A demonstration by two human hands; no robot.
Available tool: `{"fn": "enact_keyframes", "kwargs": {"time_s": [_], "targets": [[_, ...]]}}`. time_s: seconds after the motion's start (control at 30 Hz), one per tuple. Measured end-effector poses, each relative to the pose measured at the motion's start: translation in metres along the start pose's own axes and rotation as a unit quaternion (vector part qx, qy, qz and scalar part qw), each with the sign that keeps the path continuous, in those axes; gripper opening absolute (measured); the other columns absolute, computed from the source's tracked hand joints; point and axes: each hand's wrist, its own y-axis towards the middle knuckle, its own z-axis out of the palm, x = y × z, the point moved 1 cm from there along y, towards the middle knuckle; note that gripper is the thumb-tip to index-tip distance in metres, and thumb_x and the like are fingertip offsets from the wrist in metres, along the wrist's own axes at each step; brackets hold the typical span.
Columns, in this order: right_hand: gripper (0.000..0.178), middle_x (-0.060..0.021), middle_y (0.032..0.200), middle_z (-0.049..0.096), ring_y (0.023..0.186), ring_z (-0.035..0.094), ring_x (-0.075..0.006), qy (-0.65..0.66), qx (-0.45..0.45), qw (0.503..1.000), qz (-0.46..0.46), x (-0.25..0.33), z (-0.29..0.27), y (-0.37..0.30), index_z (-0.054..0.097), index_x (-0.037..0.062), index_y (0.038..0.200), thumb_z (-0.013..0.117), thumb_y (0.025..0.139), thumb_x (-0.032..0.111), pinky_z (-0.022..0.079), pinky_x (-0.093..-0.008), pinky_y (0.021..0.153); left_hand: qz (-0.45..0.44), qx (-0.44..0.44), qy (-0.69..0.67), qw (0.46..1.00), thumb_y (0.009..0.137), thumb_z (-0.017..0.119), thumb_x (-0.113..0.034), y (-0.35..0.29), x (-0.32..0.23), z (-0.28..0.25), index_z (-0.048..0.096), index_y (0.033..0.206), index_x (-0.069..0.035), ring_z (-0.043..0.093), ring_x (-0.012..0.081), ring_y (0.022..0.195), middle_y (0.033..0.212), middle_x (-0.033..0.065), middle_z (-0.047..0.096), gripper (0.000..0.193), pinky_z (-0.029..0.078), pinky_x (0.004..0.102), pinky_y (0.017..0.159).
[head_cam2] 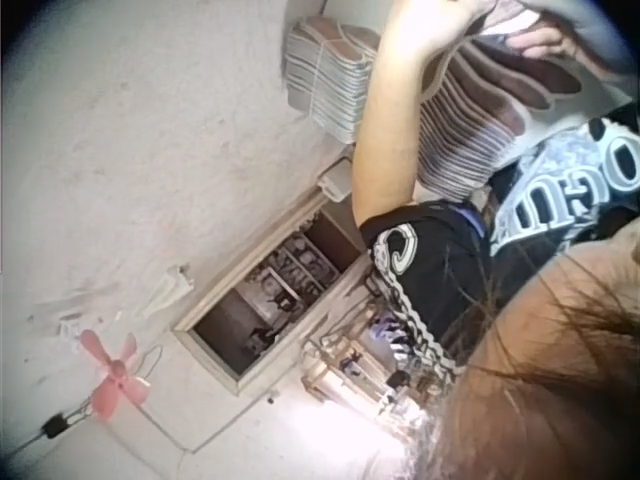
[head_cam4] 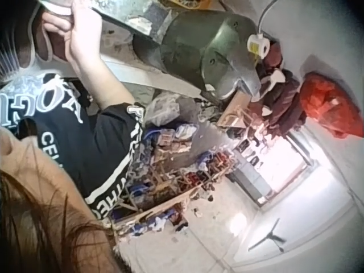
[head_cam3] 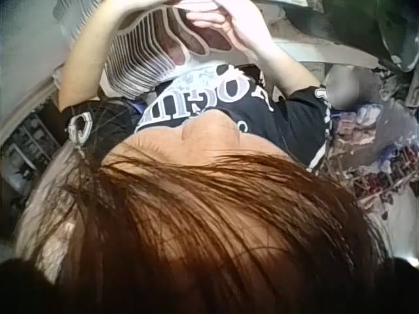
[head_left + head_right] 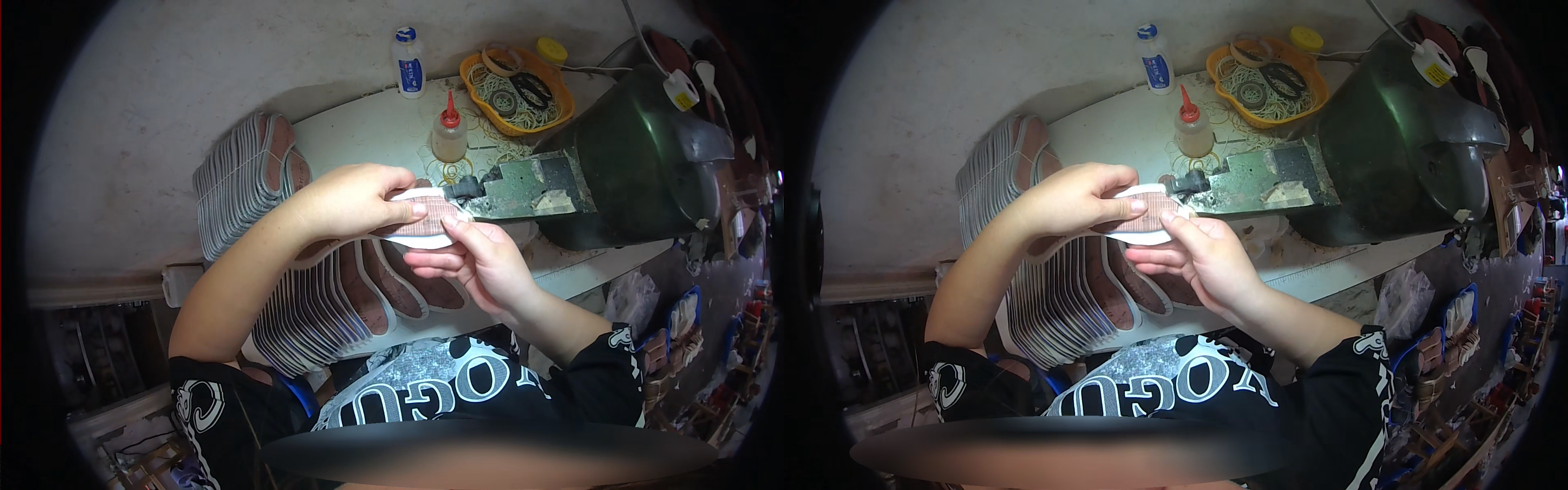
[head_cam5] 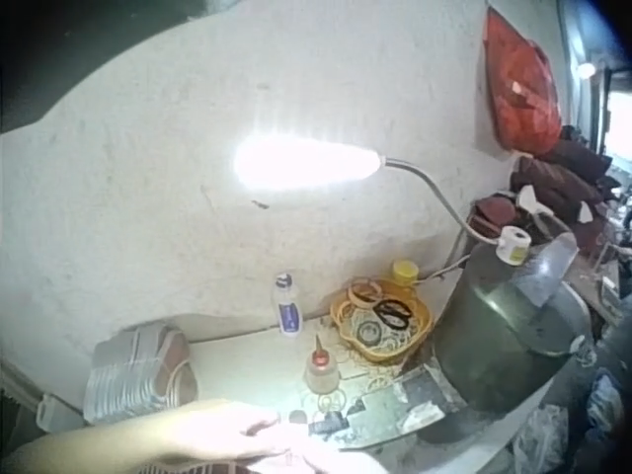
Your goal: Applying adhesive and preparing shoe insoles for assembly at a factory workbench.
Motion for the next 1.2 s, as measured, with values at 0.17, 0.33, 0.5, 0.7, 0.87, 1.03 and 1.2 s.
{"fn": "enact_keyframes", "kwargs": {"time_s": [0.17,0.33,0.5,0.7,0.87,1.03,1.2], "targets": [[0.038,-0.0216,0.110,0.062,0.096,0.067,-0.0280,-0.016,-0.006,1.000,0.003,0.003,-0.002,0.001,0.049,-0.0098,0.119,0.043,0.100,0.023,0.056,-0.0343,0.083,-0.087,-0.009,-0.123,0.988,0.086,0.061,-0.036,-0.003,0.004,0.017,0.064,0.098,0.002,0.060,0.0200,0.066,0.075,0.0138,0.065,0.040,0.047,0.0338,0.062],[0.032,-0.0163,0.098,0.066,0.085,0.068,-0.0215,-0.052,-0.017,0.998,0.022,0.003,-0.007,0.004,0.057,-0.0059,0.108,0.049,0.097,0.023,0.056,-0.0303,0.076,-0.101,-0.006,-0.302,0.948,0.091,0.061,-0.034,-0.002,0.008,0.032,0.064,0.085,0.002,0.056,0.0076,0.063,0.073,0.0055,0.064,0.037,0.046,0.0247,0.055],[0.028,-0.0124,0.090,0.069,0.076,0.067,-0.0156,-0.074,-0.015,0.997,0.023,0.007,-0.009,-0.002,0.062,-0.0033,0.101,0.053,0.095,0.023,0.055,-0.0252,0.070,-0.156,0.031,-0.345,0.925,0.091,0.061,-0.037,-0.008,-0.011,0.028,0.065,0.078,0.001,0.058,0.0111,0.048,0.063,0.0083,0.063,0.041,0.044,0.0234,0.041],[0.024,-0.0011,0.081,0.064,0.068,0.058,-0.0046,-0.140,0.035,0.988,0.055,0.011,-0.022,-0.035,0.062,-0.0019,0.100,0.066,0.088,0.018,0.049,-0.0212,0.065,-0.186,0.046,-0.366,0.911,0.089,0.061,-0.044,-0.001,-0.001,0.032,0.061,0.062,-0.002,0.052,0.0111,0.032,0.045,0.0074,0.056,0.050,0.038,0.0204,0.030],[0.032,-0.0078,0.096,0.067,0.083,0.062,-0.0090,-0.233,0.006,0.969,0.079,0.011,-0.027,-0.059,0.060,-0.0053,0.109,0.068,0.087,0.016,0.050,-0.0241,0.074,-0.198,0.031,-0.299,0.933,0.085,0.064,-0.051,0.004,-0.002,0.017,0.059,0.054,-0.004,0.048,0.0089,0.033,0.044,0.0050,0.053,0.057,0.035,0.0195,0.032],[0.029,-0.0091,0.096,0.067,0.082,0.062,-0.0096,-0.162,-0.032,0.986,0.034,0.011,-0.024,-0.040,0.060,-0.0060,0.107,0.067,0.087,0.015,0.050,-0.0238,0.074,-0.169,-0.012,-0.249,0.953,0.083,0.064,-0.056,0.019,0.017,0.009,0.060,0.054,-0.006,0.044,0.0077,0.041,0.048,0.0022,0.050,0.058,0.035,0.0210,0.040],[0.030,-0.0093,0.099,0.067,0.085,0.064,-0.0111,-0.080,-0.029,0.996,0.005,0.006,-0.008,-0.016,0.058,-0.0052,0.112,0.063,0.091,0.016,0.052,-0.0250,0.077,-0.144,-0.108,-0.257,0.950,0.084,0.063,-0.054,0.024,0.036,0.007,0.061,0.059,-0.006,0.040,0.0056,0.042,0.048,-0.0017,0.048,0.054,0.031,0.0209,0.040]]}}
